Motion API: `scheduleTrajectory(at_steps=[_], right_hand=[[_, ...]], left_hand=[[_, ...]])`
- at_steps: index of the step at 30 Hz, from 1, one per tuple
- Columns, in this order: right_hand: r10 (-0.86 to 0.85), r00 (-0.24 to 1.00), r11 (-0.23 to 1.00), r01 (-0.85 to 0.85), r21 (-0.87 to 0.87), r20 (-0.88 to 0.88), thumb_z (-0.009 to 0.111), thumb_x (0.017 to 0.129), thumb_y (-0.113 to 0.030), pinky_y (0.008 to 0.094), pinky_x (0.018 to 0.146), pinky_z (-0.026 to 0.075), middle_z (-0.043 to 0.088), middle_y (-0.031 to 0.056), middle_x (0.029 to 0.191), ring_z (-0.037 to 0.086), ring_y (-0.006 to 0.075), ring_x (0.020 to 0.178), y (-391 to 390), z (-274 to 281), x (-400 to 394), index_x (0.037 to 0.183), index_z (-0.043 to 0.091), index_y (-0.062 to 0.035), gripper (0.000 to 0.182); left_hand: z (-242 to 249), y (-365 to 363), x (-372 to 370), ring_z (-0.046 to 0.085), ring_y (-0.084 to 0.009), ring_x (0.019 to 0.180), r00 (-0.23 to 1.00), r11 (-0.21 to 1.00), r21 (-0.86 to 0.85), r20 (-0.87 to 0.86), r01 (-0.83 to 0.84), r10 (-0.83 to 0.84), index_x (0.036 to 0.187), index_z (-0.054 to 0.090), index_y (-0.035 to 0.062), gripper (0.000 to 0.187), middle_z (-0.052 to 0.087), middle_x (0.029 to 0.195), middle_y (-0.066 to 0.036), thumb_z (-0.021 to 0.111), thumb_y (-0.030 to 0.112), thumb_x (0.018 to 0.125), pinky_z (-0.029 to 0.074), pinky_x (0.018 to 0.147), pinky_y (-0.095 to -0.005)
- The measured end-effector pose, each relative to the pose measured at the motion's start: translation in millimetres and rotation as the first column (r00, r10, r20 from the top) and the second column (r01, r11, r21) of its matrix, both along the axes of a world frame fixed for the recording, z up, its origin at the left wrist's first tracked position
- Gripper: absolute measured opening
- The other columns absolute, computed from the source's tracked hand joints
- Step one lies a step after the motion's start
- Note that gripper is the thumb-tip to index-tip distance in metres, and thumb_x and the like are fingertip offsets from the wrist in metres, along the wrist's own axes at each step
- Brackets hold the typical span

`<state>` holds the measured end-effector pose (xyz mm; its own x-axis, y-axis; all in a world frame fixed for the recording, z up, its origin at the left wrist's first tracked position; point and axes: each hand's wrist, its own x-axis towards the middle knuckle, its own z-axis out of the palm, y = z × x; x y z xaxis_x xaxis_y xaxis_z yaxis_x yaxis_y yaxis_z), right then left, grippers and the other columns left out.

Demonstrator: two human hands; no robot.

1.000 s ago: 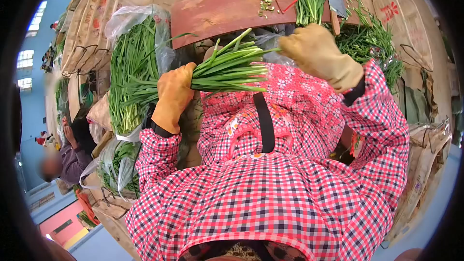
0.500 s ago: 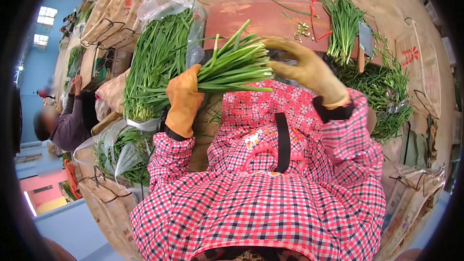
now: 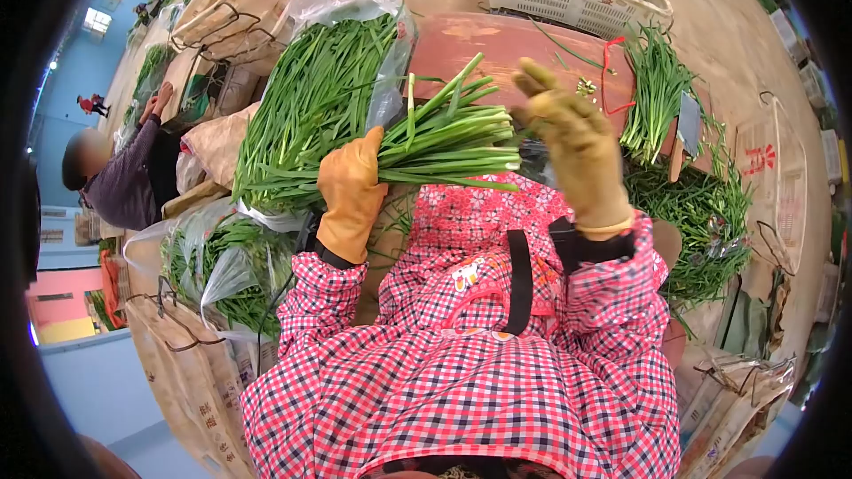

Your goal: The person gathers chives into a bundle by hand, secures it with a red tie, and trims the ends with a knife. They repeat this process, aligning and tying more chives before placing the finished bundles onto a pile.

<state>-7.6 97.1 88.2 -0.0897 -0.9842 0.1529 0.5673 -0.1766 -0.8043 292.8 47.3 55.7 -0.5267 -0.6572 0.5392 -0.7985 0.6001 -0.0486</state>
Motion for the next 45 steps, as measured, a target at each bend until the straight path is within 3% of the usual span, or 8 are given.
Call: scheduleTrajectory(at_steps=[4,8,18,24,37,40,43,45], right_hand=[[-0.144,0.911,0.957,0.228,0.18,-0.387,0.065,0.095,-0.013,0.0382,0.092,0.052,0.067,0.0137,0.123,0.067,0.0208,0.102,1.2,-17.7,-105.0,0.11,0.07,-0.008,0.016],[-0.452,-0.204,0.888,-0.009,-0.46,-0.868,0.063,0.09,-0.005,0.0415,0.097,0.049,0.067,0.0097,0.122,0.061,0.032,0.114,-19.4,64.3,-52.3,0.117,0.069,-0.0129,0.029],[-0.228,-0.017,0.67,-0.728,-0.144,-0.974,0.069,0.077,-0.007,0.0422,0.074,0.046,0.063,0.0092,0.085,0.059,0.0323,0.085,-104.1,66.4,35.4,0.09,0.073,-0.0094,0.014],[-0.542,-0.606,0.813,-0.554,-0.181,-0.582,0.065,0.077,-0.01,0.0413,0.097,0.043,0.064,0.0077,0.096,0.058,0.0262,0.106,-56.6,93.1,38.5,0.101,0.065,-0.0133,0.024],[-0.198,-0.283,0.956,0.157,-0.249,-0.938,0.064,0.072,0.001,0.0371,0.078,0.054,0.071,0.0094,0.089,0.067,0.0336,0.086,10.7,27.8,-134.0,0.09,0.074,-0.0089,0.023],[0.223,-0.844,0.963,0.112,0.247,-0.488,0.067,0.07,0.001,0.0379,0.097,0.05,0.072,0.0126,0.085,0.069,0.037,0.082,36.1,-32.4,-150.0,0.088,0.076,-0.0081,0.023],[0.453,-0.688,0.86,0.169,0.481,-0.567,0.07,0.079,-0.006,0.0393,0.108,0.043,0.072,0.0132,0.1,0.068,0.0341,0.097,41.5,-18.9,-132.3,0.105,0.074,-0.0085,0.027],[0.178,-0.098,0.981,0.094,0.169,-0.979,0.071,0.083,-0.01,0.0384,0.108,0.043,0.071,0.0127,0.113,0.067,0.0287,0.106,37.8,-20.1,-127.3,0.117,0.071,-0.01,0.034]], left_hand=[[4.4,6.4,8.6,0.059,-0.0248,0.067,1.0,1.0,0.005,-0.008,0.014,-0.014,0.108,0.061,0.0053,0.04,0.054,0.072,-0.004,0.069,0.003,0.068,0.046,0.059,-0.0378],[7.1,5.7,6.7,0.059,-0.0234,0.067,0.997,0.997,-0.023,0.002,0.078,-0.078,0.107,0.062,0.0055,0.036,0.053,0.071,-0.003,0.065,0.005,0.071,0.046,0.059,-0.037],[9.8,14.0,-10.3,0.063,-0.0255,0.061,0.995,0.994,0.07,0.047,0.079,-0.083,0.086,0.055,0.0087,0.011,0.057,0.065,-0.005,0.061,0.012,0.077,0.048,0.053,-0.0401],[6.6,10.7,0.5,0.068,-0.0302,0.072,0.999,0.946,0.323,-0.037,-0.022,0.036,0.087,0.058,0.0079,0.016,0.065,0.076,-0.01,0.064,0.007,0.072,0.052,0.06,-0.0434],[18.0,16.4,4.1,0.067,-0.0307,0.084,0.99,0.929,0.368,-0.115,-0.031,0.079,0.114,0.058,0.0128,0.053,0.068,0.09,-0.007,0.077,0.008,0.065,0.052,0.069,-0.0432],[19.4,16.7,3.7,0.067,-0.0308,0.083,0.997,0.954,0.298,-0.062,-0.024,0.044,0.112,0.059,0.0132,0.054,0.067,0.087,-0.008,0.077,0.006,0.062,0.051,0.067,-0.0431],[22.3,17.9,4.5,0.067,-0.0315,0.08,0.982,0.959,0.274,-0.188,0.068,-0.016,0.11,0.06,0.0142,0.05,0.067,0.084,-0.009,0.076,0.007,0.064,0.051,0.067,-0.0444],[32.3,24.0,1.9,0.067,-0.0344,0.083,0.973,0.936,0.348,-0.232,0.061,0.023,0.108,0.064,0.0112,0.043,0.07,0.087,-0.011,0.075,0.006,0.066,0.052,0.07,-0.0444]])
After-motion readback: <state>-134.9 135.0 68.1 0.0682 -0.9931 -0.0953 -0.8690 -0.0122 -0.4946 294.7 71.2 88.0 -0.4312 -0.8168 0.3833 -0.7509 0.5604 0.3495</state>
